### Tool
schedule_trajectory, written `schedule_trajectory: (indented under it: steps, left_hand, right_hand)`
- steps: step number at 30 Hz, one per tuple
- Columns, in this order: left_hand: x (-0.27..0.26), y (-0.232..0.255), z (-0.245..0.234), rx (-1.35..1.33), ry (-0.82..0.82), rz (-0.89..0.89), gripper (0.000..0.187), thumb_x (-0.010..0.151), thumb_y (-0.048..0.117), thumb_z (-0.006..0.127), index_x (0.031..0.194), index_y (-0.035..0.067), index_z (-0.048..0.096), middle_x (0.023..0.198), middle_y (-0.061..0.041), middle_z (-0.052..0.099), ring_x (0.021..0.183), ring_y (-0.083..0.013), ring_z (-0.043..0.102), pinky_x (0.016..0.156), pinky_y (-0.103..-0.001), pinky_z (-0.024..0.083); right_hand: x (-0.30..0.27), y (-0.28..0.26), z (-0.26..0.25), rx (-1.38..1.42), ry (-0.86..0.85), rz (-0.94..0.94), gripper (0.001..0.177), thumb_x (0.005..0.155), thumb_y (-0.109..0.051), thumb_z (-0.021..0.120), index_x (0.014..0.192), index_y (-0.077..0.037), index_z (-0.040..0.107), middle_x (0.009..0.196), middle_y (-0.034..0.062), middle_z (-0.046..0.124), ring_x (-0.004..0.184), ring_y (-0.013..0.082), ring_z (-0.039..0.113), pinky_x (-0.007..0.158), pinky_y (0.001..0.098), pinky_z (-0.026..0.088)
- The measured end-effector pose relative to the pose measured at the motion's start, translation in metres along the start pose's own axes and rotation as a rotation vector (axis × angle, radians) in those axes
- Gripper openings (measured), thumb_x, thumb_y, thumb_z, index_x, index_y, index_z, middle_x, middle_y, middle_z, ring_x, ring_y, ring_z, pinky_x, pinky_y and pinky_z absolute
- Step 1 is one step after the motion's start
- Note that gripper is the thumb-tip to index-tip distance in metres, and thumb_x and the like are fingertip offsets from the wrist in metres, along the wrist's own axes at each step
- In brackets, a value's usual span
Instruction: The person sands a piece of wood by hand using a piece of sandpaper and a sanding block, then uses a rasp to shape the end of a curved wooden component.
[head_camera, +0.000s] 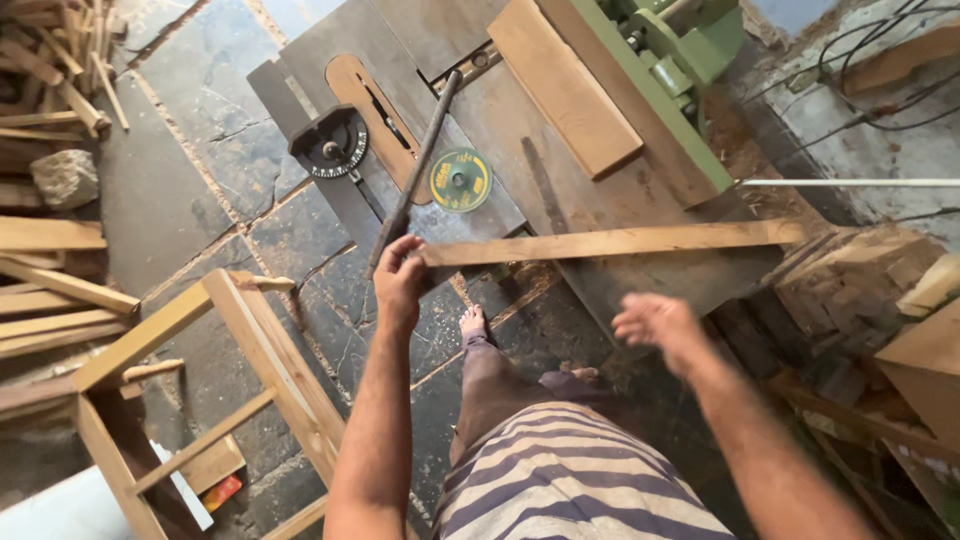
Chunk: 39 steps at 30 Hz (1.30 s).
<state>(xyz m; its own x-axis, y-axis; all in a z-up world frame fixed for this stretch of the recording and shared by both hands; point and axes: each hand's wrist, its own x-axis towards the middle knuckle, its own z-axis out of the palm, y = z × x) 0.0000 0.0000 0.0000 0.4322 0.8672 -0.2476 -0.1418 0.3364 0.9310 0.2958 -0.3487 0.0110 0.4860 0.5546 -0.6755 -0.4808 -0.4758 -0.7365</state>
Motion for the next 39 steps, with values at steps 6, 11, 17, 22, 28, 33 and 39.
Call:
schedule_trajectory:
  steps: [6,11,17,22,28,33,39]
  left_hand:
    - [-0.003,0.034,0.003,0.598,-0.132,0.313,0.047,0.093,0.022,0.074,0.134,0.004,0.062,0.125,-0.011,0.069,0.114,-0.0216,0.067,0.100,-0.032,0.054]
    - [0.001,0.075,0.019,1.121,-0.478,0.713,0.081,0.064,0.024,0.083,0.136,0.001,0.055,0.128,-0.024,0.060,0.111,-0.0419,0.059,0.093,-0.045,0.049]
    - [0.023,0.094,0.030,1.106,-0.547,0.619,0.050,0.081,0.021,0.081,0.124,0.007,0.061,0.113,-0.010,0.066,0.102,-0.0327,0.064,0.087,-0.043,0.053]
    - [0.045,0.111,0.045,1.152,-0.561,0.665,0.048,0.078,0.018,0.075,0.123,0.007,0.062,0.113,-0.010,0.068,0.099,-0.0313,0.066,0.086,-0.042,0.053]
    - [0.052,0.104,0.066,1.219,-0.600,0.650,0.048,0.081,0.026,0.076,0.124,0.008,0.062,0.109,-0.010,0.068,0.095,-0.0314,0.066,0.081,-0.043,0.052]
    - [0.041,0.087,0.087,1.201,-0.584,0.674,0.050,0.081,0.033,0.078,0.121,0.009,0.062,0.106,-0.010,0.068,0.092,-0.0310,0.067,0.078,-0.044,0.050]
    - [0.033,0.060,0.110,1.243,-0.592,0.618,0.044,0.084,0.032,0.078,0.120,0.011,0.062,0.105,-0.010,0.068,0.093,-0.0320,0.067,0.080,-0.045,0.050]
  right_hand:
    - [-0.010,0.018,0.087,-0.613,0.295,-0.474,0.039,0.090,-0.023,0.075,0.120,0.002,0.072,0.105,0.0219,0.074,0.094,0.0336,0.071,0.081,0.0398,0.057]
    - [0.017,0.000,0.119,-0.827,0.535,-0.798,0.049,0.089,-0.020,0.077,0.128,0.006,0.064,0.126,0.0298,0.063,0.117,0.0470,0.059,0.101,0.0504,0.048]
    - [0.036,-0.027,0.164,-0.983,0.741,-0.818,0.044,0.084,-0.023,0.081,0.116,0.003,0.068,0.115,0.0292,0.065,0.105,0.0504,0.060,0.092,0.0558,0.046]
    - [0.057,-0.045,0.180,-0.884,0.798,-0.845,0.036,0.083,-0.018,0.080,0.111,0.001,0.068,0.106,0.0256,0.068,0.100,0.0487,0.063,0.089,0.0549,0.050]
    - [0.057,-0.025,0.163,-0.916,0.750,-0.767,0.032,0.075,-0.014,0.077,0.101,0.000,0.066,0.100,0.0226,0.068,0.093,0.0435,0.065,0.085,0.0523,0.053]
    - [0.022,0.039,0.125,-0.849,0.832,-0.545,0.010,0.084,-0.006,0.070,0.095,-0.005,0.070,0.099,0.0196,0.070,0.093,0.0406,0.068,0.081,0.0480,0.056]
    - [-0.006,0.047,0.123,-0.565,0.781,-0.516,0.043,0.089,-0.029,0.077,0.119,-0.001,0.065,0.104,0.0186,0.068,0.084,0.0364,0.069,0.075,0.0456,0.056]
